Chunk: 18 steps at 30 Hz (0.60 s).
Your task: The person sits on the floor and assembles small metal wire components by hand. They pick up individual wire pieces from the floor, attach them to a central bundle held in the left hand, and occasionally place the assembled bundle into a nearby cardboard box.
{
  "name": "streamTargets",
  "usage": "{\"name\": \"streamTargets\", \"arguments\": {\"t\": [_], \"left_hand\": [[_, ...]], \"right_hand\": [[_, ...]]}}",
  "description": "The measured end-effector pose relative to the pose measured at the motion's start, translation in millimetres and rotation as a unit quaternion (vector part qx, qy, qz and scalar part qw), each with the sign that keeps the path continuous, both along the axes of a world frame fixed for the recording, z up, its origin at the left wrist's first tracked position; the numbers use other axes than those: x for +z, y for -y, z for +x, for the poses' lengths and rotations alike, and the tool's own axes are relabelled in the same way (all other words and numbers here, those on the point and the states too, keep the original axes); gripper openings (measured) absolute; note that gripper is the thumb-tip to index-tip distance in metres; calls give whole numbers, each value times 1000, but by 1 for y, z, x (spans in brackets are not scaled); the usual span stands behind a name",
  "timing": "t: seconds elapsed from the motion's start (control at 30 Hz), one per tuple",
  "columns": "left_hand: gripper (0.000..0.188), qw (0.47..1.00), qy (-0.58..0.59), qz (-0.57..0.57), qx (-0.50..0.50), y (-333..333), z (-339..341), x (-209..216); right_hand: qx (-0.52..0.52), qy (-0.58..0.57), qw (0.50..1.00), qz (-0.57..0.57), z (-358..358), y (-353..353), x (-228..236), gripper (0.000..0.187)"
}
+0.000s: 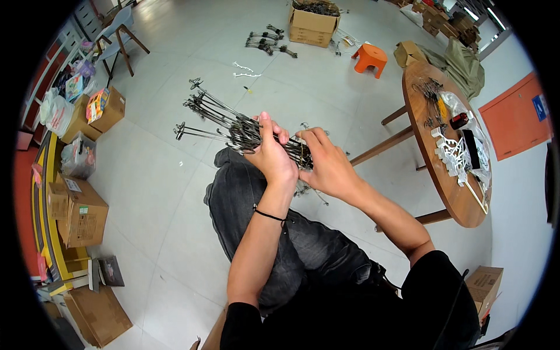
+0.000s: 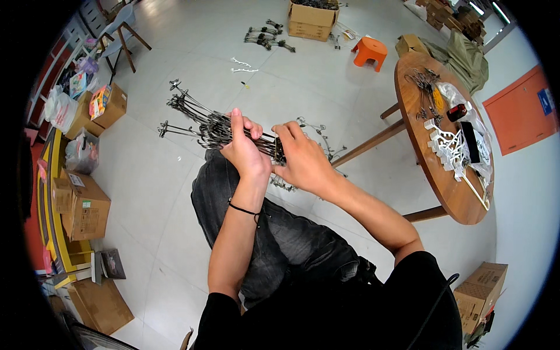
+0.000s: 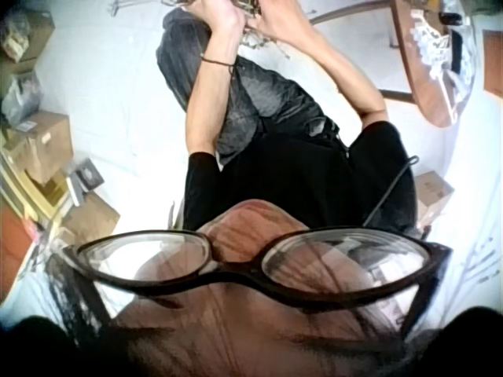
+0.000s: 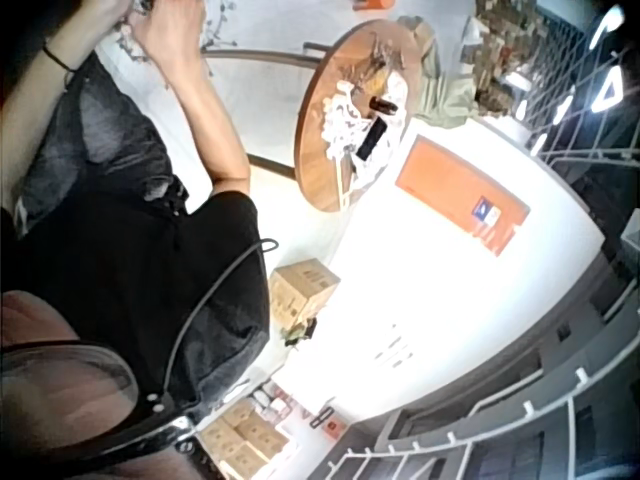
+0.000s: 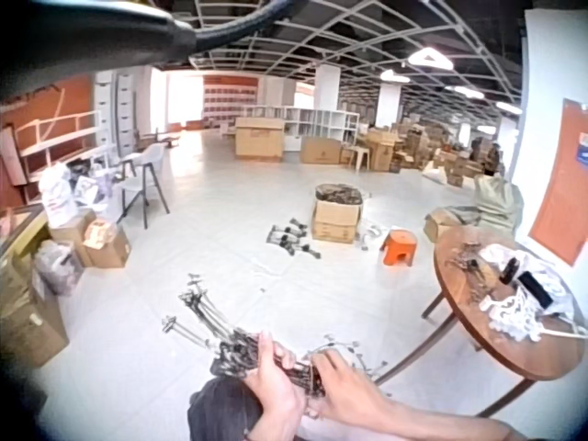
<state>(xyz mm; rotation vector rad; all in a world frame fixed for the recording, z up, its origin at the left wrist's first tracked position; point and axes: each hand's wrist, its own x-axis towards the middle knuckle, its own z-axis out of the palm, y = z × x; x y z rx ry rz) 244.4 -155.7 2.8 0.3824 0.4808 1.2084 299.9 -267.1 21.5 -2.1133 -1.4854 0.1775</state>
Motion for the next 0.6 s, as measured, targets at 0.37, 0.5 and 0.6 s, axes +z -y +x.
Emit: {"name": "streamTargets", "arguments": {"t": [0.37,0.5,0.6], "left_hand": [[16,1000,2,-27,8,-4,3,-2],[15,997,43,-60,-23,-17,-8,-3],[31,988,92,-107,-62,-28,-14,-2]], "right_hand": [[-21,-25,999,-29,7,-2,-5,72],[10,-43,999,12,11,4,0,74],[23,-60,997,43,19,5,-1,74]]}}
